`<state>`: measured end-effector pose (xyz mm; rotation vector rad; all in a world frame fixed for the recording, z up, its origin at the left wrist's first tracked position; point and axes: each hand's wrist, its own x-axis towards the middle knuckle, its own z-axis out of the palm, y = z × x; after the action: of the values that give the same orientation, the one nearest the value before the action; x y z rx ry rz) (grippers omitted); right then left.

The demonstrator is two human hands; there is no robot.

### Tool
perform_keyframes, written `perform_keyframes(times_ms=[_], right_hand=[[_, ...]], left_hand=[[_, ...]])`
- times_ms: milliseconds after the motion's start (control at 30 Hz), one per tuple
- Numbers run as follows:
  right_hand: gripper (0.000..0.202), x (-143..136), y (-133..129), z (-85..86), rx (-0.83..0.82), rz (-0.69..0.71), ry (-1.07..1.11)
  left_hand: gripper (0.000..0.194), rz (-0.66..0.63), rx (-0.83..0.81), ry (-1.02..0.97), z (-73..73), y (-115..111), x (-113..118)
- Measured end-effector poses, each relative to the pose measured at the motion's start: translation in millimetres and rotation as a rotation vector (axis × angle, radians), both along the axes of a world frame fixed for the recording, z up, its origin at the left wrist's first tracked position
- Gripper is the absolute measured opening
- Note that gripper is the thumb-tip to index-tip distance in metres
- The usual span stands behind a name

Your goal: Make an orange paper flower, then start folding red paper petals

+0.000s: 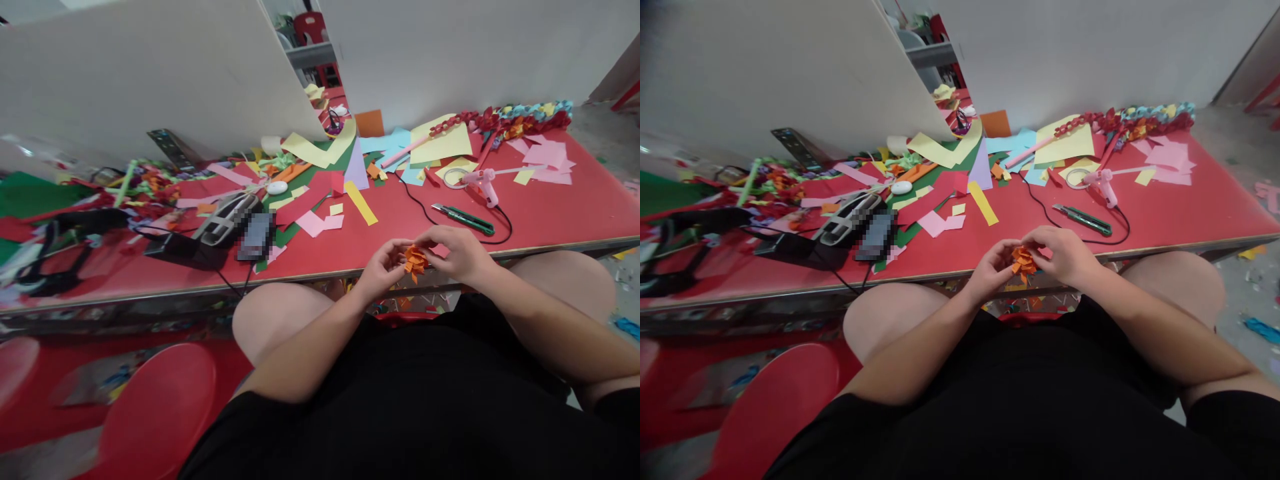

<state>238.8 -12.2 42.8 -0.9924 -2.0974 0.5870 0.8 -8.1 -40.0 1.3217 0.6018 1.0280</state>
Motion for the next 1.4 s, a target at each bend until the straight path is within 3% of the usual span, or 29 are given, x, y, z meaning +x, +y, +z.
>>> perform_keyframes(times_ms=[167, 333, 500, 733, 867, 1033, 1167, 1400], right_hand=[[0.033, -0.8, -4.3, 5.4, -0.043, 0.009, 0.098], [0.024, -3.2, -7.2, 10.7, -0.004, -0.025, 0.230], [0.003, -2.9, -2.8, 7.8, -0.009, -0.136, 0.267], [0.009, -8.7, -4.4, 5.1, 0.189, -0.074, 0.305], [0.022, -10.0, -6.4, 4.4, 0.319, 0.062, 0.234], [0.026, -7.4, -5.4, 3.7, 0.411, 0.141, 0.182], [0.022, -3.2, -6.8, 9.4, 0.319, 0.174, 0.169], [0.013, -0.6, -3.4, 11.9, -0.090, 0.087, 0.301]], left_hand=[[0.060, -0.042, -0.182, -0.118, -1.4, 3.3, -0.6], [0.071, -0.082, -0.343, -0.205, -1.6, 1.1, -0.2], [0.063, 0.106, -0.106, -0.170, 1.0, 6.7, -2.8], [0.048, 0.209, 0.287, -0.021, 9.2, 10.7, -12.3], [0.046, 0.188, 0.340, 0.027, 10.2, 8.4, -11.4], [0.053, 0.172, 0.251, 0.018, 8.6, 6.9, -10.3], [0.061, 0.115, 0.168, -0.025, 7.9, 4.3, -10.1], [0.070, -0.038, 0.075, -0.031, 14.6, -0.7, -13.5]])
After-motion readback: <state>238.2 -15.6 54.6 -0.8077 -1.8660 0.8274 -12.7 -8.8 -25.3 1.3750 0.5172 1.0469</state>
